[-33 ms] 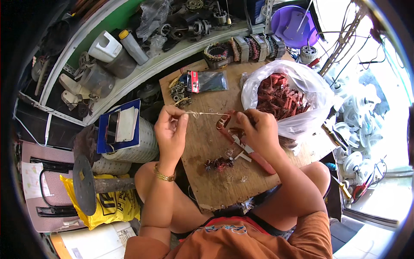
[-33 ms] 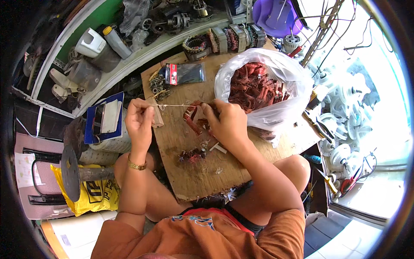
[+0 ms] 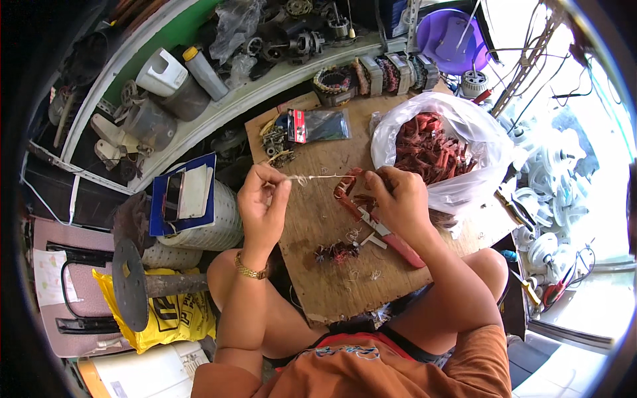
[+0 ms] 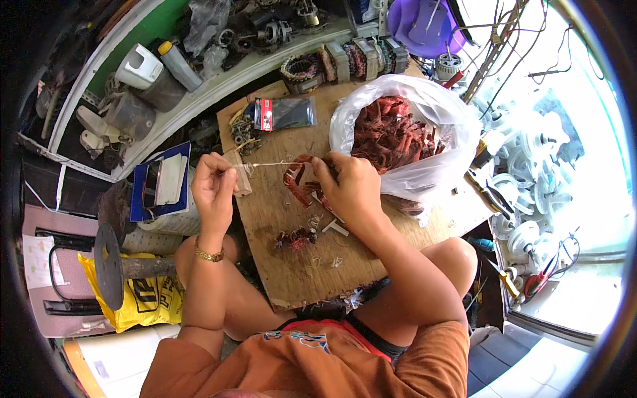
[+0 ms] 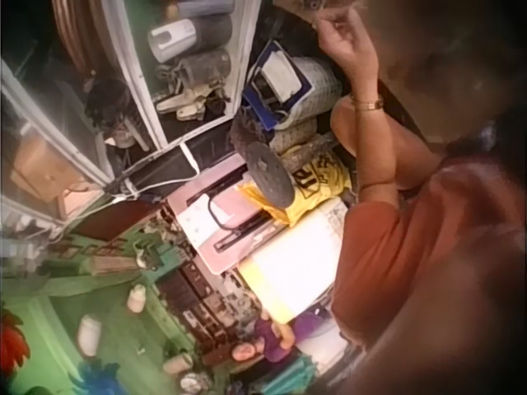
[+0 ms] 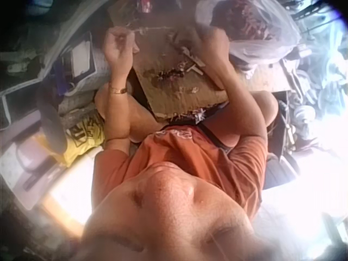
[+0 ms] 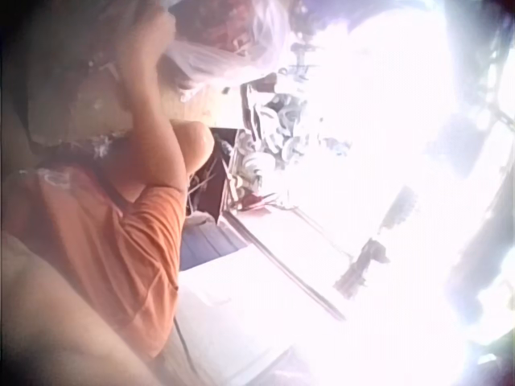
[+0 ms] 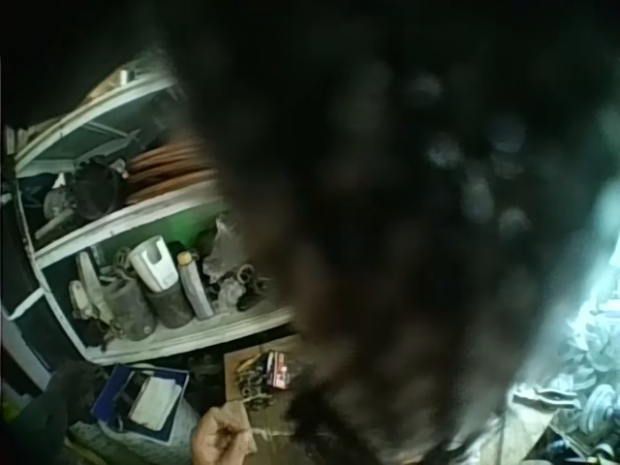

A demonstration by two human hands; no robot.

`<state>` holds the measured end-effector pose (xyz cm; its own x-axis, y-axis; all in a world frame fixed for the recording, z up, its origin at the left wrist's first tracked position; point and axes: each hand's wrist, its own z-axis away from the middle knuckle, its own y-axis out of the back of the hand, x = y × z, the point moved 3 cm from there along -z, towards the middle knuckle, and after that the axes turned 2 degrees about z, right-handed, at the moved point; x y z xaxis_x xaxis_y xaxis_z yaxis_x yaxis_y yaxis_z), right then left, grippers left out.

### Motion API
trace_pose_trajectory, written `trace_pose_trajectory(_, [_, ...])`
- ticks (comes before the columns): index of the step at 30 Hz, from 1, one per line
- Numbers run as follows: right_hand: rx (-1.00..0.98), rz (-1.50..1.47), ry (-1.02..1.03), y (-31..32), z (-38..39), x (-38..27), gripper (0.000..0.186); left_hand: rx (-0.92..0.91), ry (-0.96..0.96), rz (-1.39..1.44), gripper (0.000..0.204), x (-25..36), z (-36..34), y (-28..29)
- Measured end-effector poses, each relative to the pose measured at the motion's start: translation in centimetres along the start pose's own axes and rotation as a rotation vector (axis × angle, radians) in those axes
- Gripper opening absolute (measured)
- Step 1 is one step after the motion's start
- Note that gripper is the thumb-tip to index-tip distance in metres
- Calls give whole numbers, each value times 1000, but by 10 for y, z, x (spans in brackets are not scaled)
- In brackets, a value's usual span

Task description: The person uses a utility knife to cut through the insulation and binding of discarded motor windings, then pulls and sorts the copper wire bundles by hand before placing them into a plastic bag.

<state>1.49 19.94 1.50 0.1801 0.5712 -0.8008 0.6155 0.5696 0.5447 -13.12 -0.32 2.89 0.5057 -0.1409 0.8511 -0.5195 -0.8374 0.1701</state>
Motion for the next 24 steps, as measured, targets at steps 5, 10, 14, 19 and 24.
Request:
trace_pose_trajectory(5, [26,7,-82,1,-4,9,29,-588,-116,-142,9,43,11,-33])
trace_pose_trajectory(10, [161,99,-38,0,-12,16,31,-1050,-261,-298,14,57,72,-92])
trace_pose_trajectory(14, [173,-20,-70,3,-17,26,31,-975,5,-706,14,16,58,-68])
trace_pose_trajectory(19, [108,-148,-85,4,-10,8,29,-422,283,-449,23,-6,27,-38])
trace_pose_trajectory(24, [146,-46,23,-3,3,-7,28,-115,513,356,40,-11,29,-68])
